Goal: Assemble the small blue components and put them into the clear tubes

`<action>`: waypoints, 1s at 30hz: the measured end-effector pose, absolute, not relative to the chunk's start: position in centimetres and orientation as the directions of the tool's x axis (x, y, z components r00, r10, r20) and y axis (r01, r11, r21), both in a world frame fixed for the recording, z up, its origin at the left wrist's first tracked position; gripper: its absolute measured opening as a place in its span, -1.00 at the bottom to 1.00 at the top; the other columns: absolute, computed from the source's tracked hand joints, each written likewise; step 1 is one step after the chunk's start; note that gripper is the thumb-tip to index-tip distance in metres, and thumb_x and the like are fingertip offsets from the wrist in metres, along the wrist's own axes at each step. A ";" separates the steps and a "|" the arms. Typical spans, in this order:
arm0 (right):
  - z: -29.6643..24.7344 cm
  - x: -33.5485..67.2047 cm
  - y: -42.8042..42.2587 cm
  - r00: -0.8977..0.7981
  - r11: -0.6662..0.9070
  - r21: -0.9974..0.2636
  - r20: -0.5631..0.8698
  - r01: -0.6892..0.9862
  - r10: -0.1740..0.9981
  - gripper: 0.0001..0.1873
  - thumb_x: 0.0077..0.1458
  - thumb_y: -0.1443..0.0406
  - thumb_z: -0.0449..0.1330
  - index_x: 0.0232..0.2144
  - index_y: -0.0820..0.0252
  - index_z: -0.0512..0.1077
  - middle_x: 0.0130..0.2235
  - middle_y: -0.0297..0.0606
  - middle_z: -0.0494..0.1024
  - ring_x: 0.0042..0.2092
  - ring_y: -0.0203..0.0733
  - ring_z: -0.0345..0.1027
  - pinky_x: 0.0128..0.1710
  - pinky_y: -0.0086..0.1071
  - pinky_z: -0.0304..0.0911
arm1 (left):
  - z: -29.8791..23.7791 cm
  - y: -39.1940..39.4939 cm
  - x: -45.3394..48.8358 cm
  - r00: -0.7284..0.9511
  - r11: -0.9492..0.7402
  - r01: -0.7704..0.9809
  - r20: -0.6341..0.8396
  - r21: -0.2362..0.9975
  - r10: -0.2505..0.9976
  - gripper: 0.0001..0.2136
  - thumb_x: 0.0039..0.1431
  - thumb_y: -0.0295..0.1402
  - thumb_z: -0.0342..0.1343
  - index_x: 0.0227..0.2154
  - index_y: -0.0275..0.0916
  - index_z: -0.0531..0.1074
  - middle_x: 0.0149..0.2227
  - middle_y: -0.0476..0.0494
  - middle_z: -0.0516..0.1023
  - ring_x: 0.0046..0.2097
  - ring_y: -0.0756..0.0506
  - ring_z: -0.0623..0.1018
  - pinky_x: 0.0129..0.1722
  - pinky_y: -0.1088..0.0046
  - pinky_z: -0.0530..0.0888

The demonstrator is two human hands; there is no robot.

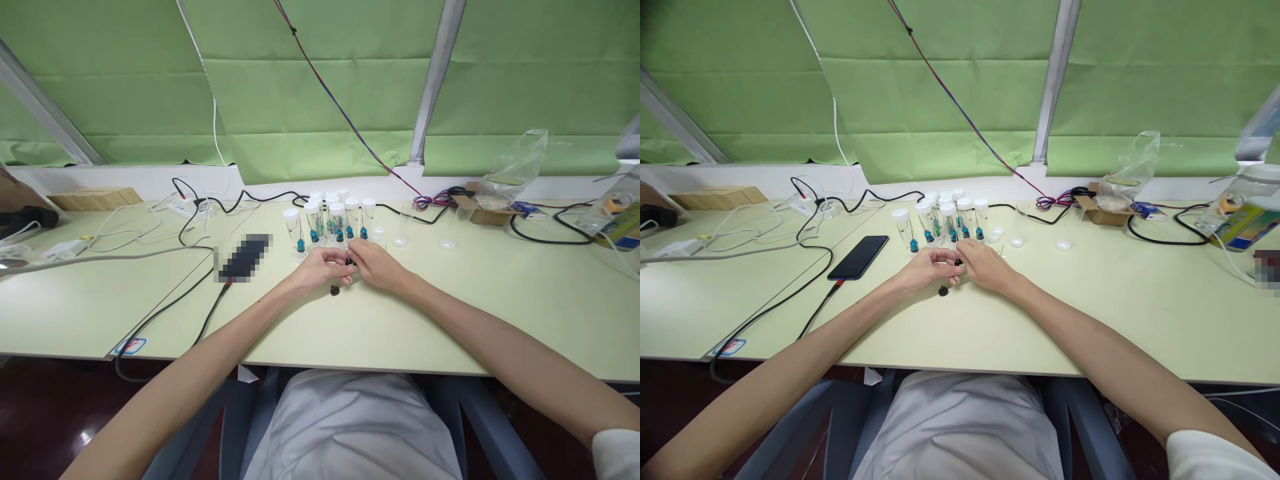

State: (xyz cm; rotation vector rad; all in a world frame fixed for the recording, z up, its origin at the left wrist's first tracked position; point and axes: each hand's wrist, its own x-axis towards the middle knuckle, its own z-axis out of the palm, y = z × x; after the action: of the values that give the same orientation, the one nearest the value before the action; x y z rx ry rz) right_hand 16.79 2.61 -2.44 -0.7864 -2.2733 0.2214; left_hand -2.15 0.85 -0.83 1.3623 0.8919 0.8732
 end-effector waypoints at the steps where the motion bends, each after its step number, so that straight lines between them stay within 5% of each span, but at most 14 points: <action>1: -2.5 16.8 2.6 -0.560 0.800 -0.368 0.575 0.475 0.597 -0.75 0.37 0.32 -0.12 -0.40 0.10 0.18 -0.34 -0.25 0.36 -0.30 -0.15 0.20 -0.28 -0.31 0.11 | -0.8 0.8 -2.1 0.416 0.025 -0.003 -0.022 1.000 0.909 -0.54 -0.28 -0.26 0.55 -0.31 -0.36 0.53 -0.40 -0.02 0.46 -0.44 -0.04 0.60 -0.32 0.35 0.49; 19: -1.7 19.8 4.8 -0.189 0.560 -0.364 0.689 0.745 0.699 -0.86 0.31 0.31 -0.01 -0.33 0.12 0.27 -0.30 -0.16 0.46 -0.29 -0.08 0.29 -0.32 -0.28 0.09 | -0.8 0.9 -2.1 0.380 0.031 -0.022 -0.021 0.999 0.925 -0.47 -0.35 -0.24 0.57 -0.32 -0.35 0.46 -0.39 0.02 0.44 -0.45 -0.06 0.62 -0.35 0.38 0.51; 30: -0.2 19.6 3.1 -0.193 0.257 -0.221 0.276 0.941 0.942 -0.92 0.25 0.34 0.12 -0.33 0.18 0.39 -0.21 0.00 0.53 -0.24 0.02 0.40 -0.35 -0.28 0.06 | -0.8 0.9 -2.0 0.382 0.021 -0.012 -0.015 1.000 0.924 -0.54 -0.30 -0.32 0.55 -0.33 -0.34 0.46 -0.40 0.02 0.44 -0.44 -0.06 0.62 -0.36 0.37 0.49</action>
State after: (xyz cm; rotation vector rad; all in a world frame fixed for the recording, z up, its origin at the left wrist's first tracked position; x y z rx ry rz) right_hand 19.60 3.09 -0.20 -1.7227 -2.1830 0.0037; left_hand -2.00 0.92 -0.78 1.3452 0.9141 0.9106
